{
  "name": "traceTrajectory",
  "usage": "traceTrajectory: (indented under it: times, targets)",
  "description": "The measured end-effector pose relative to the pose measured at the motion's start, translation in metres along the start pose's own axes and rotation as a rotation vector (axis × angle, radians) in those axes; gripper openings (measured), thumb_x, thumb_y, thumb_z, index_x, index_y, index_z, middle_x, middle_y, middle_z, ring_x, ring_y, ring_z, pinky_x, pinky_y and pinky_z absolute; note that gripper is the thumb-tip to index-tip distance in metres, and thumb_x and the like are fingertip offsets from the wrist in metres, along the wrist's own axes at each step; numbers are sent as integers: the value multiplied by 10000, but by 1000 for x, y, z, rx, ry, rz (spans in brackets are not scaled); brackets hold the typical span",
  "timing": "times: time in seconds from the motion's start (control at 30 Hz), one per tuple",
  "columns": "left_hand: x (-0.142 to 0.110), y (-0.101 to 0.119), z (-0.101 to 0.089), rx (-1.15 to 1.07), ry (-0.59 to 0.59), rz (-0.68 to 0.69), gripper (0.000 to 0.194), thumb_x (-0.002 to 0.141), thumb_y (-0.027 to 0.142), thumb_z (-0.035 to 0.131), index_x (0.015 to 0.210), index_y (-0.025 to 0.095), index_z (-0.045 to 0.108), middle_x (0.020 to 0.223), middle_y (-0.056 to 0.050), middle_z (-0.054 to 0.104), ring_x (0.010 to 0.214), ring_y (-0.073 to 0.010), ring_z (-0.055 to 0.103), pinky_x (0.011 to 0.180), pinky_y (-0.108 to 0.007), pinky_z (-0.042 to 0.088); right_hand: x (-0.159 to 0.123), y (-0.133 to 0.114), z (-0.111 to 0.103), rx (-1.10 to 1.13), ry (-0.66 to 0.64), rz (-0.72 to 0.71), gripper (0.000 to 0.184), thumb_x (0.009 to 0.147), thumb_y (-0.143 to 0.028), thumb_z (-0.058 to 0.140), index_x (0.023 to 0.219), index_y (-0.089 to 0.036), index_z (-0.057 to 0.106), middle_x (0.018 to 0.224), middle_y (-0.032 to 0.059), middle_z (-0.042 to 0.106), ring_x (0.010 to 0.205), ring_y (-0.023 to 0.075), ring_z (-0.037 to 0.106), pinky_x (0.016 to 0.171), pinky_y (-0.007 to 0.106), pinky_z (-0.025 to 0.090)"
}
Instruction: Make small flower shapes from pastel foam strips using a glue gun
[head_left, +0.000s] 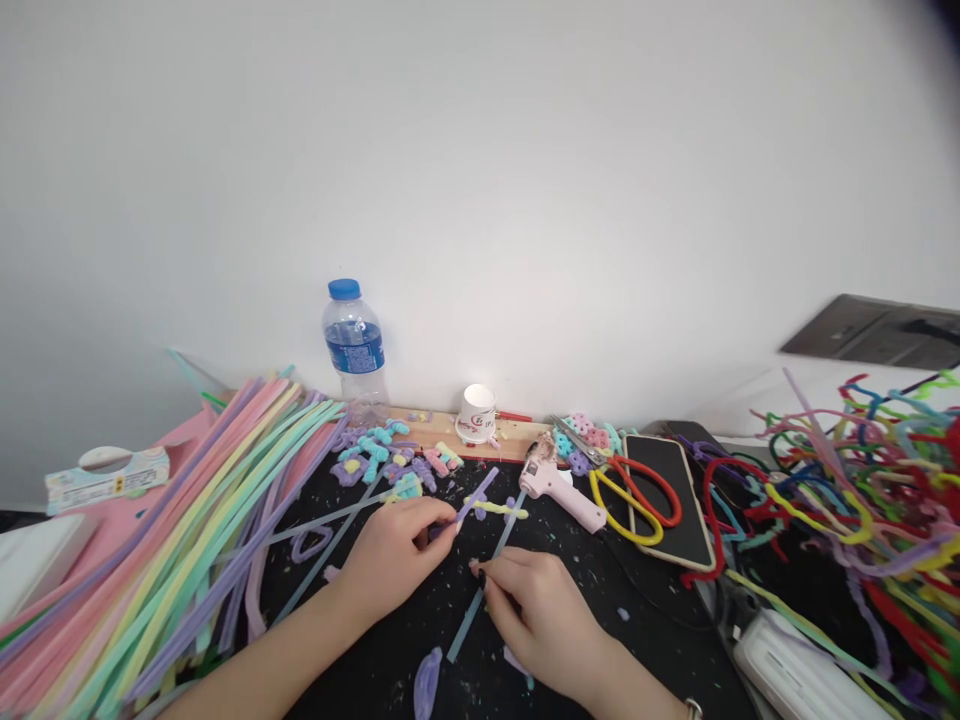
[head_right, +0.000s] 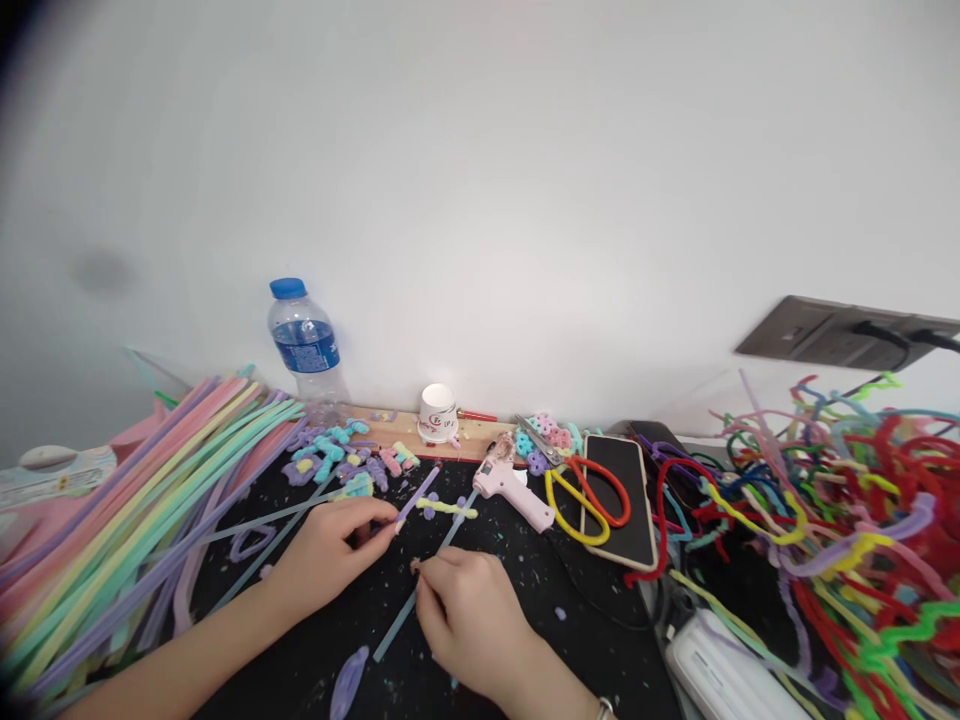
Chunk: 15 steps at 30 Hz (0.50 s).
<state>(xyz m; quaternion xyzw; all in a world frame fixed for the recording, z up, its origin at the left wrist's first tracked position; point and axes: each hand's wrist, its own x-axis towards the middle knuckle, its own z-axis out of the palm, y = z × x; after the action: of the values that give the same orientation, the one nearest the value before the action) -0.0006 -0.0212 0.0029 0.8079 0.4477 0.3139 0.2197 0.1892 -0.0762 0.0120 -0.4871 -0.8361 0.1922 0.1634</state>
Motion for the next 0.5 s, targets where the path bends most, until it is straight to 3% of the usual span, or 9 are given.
traceTrajectory:
  times: [0.17, 0.37, 0.5]
  targets:
    - [-1, 0, 0, 1, 1, 1, 104, 820, 224, 527, 811, 191, 625, 659, 21, 607, 543, -106, 507, 567, -226, 392, -1, 0, 1, -52, 51, 23, 243, 853, -140, 387, 621, -176, 453, 615, -9, 500, 570, 96, 505, 530, 209, 300]
    - [-1, 1, -1, 10, 1, -1, 106, 818, 225, 530, 799, 191, 629, 658, 21, 611, 538, -105, 508, 563, -226, 394, 0, 1, 1, -53, 83, 59, 259, 857, -144, 371, 623, -175, 475, 621, 1, 509, 574, 109, 517, 532, 215, 313]
    - [0, 2, -1, 2, 0, 0, 111, 821, 227, 528, 802, 190, 631, 651, 22, 605, 538, -103, 508, 563, -225, 396, 0, 1, -1, 17, 94, 56, 243, 883, -175, 345, 859, -179, 587, 751, 39, 597, 663, 142, 581, 592, 221, 383]
